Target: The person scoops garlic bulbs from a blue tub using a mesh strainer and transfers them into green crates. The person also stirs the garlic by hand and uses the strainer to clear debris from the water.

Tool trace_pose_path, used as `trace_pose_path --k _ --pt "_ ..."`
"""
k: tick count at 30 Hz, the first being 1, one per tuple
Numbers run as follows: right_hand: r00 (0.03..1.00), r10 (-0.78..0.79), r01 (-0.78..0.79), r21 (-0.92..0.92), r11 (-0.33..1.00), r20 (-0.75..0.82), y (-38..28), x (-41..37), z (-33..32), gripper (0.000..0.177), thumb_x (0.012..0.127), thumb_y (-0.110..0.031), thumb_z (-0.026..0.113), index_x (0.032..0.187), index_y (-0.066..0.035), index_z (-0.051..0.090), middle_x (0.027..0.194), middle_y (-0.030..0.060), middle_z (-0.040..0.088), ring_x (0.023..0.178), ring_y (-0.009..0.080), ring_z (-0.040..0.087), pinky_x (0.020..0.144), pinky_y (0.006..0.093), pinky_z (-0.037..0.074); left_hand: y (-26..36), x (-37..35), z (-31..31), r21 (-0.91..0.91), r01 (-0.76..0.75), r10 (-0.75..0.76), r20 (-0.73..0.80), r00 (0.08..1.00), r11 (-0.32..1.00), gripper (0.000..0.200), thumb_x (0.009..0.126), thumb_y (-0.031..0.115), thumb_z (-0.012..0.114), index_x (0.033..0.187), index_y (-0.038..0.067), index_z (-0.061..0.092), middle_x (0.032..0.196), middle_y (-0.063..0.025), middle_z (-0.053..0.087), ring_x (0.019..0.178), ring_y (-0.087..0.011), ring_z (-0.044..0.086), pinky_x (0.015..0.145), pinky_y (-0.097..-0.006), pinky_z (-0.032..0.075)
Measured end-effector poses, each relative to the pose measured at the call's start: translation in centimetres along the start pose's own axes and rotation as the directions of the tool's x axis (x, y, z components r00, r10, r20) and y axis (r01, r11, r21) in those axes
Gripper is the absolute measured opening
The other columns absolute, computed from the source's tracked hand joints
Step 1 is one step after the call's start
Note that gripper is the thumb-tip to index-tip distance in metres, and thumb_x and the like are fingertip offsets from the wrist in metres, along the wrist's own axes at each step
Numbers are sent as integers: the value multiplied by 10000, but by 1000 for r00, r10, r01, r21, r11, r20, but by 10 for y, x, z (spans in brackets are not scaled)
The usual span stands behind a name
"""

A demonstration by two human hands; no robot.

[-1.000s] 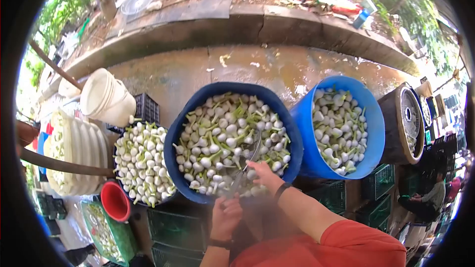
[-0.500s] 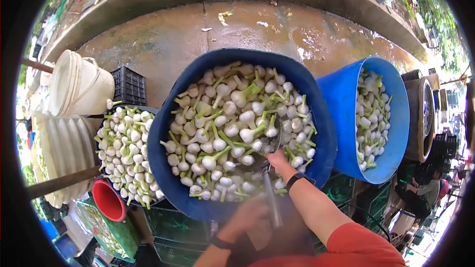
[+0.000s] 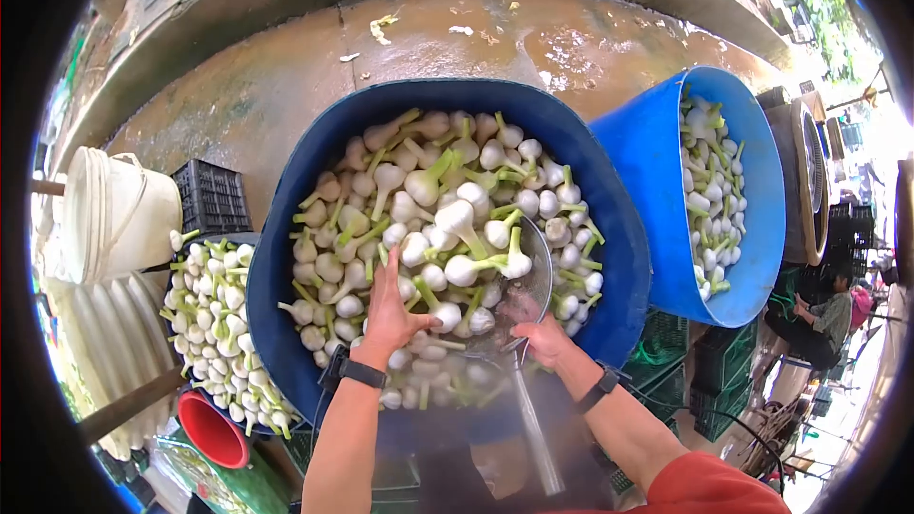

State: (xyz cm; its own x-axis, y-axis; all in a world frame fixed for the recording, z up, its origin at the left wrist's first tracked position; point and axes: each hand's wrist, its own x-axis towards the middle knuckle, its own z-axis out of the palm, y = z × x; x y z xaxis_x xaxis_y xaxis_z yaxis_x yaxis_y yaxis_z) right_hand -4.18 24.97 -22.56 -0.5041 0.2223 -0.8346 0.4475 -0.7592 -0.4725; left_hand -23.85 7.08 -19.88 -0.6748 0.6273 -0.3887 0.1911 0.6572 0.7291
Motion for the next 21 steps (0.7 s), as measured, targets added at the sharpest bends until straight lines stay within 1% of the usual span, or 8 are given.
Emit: trace_pose_path --k 2,6,8,10,15,18,20,21 --pt "991 65 -68 17 998 115 -7 -5 6 785 728 110 461 1442 -121 231 1392 149 375 1114 270 515 807 372 543 8 16 -2 -110 45 -44 7 999 993 1337 437 108 901 1466 173 49 1396 -262 258 1288 -398 323 1074 -418 319" --pt "989 -8 0 51 999 151 -4 -3 25 774 748 91 458 1450 -132 221 1401 152 361 1158 282 499 837 385 537 2 27 13 -65 81 -85 -53 995 995 1306 451 99 891 1467 156 73 1358 -254 312 1251 -391 371 1051 -409 344" --pt "984 -1 -15 89 996 176 0 -17 27 767 756 96 449 1453 -121 211 1421 142 340 1178 280 485 854 389 534 8 14 4 -117 5 -8 -29 1000 993 1223 471 108 875 1453 138 145 1317 -233 368 1223 -381 398 1046 -403 350" --pt "975 -79 56 113 992 209 0 -34 35 770 758 111 438 1455 -125 207 1450 136 297 1195 282 471 853 391 537 24 -5 -2 -37 -30 28 -40 999 999 1043 543 199 812 1414 108 246 1255 -216 413 1178 -363 425 1019 -398 368" --pt "971 -106 71 166 984 216 -5 -87 43 803 737 173 401 1457 -113 192 1483 73 235 1378 264 227 939 448 508 71 -36 -30 -79 -88 84 -49 995 993 976 584 223 783 1408 109 273 1208 -216 418 1137 -366 436 1000 -413 374" --pt "955 -207 149 258 954 212 2 -112 43 799 738 168 417 1457 -109 203 1479 76 252 1368 256 257 965 421 482 88 -53 -35 -8 -140 139 -60 988 990 977 585 221 784 1408 106 272 1203 -212 412 1132 -373 433 990 -416 379" --pt "930 -300 261 195 946 214 16 -118 38 776 756 146 448 1455 -104 220 1471 91 277 1357 248 285 998 390 436 108 -68 -42 -6 -137 137 -15 990 991 959 594 204 785 1404 101 281 1231 -222 408 1157 -382 414 990 -427 373" --pt "935 -290 234 261 937 202 20 -124 36 753 771 149 449 1450 -104 241 1454 89 317 1294 217 366 984 359 439 115 -75 -42 28 -170 171 -43 984 985 950 599 195 785 1402 98 286 1239 -221 411 1161 -384 409 987 -433 373"
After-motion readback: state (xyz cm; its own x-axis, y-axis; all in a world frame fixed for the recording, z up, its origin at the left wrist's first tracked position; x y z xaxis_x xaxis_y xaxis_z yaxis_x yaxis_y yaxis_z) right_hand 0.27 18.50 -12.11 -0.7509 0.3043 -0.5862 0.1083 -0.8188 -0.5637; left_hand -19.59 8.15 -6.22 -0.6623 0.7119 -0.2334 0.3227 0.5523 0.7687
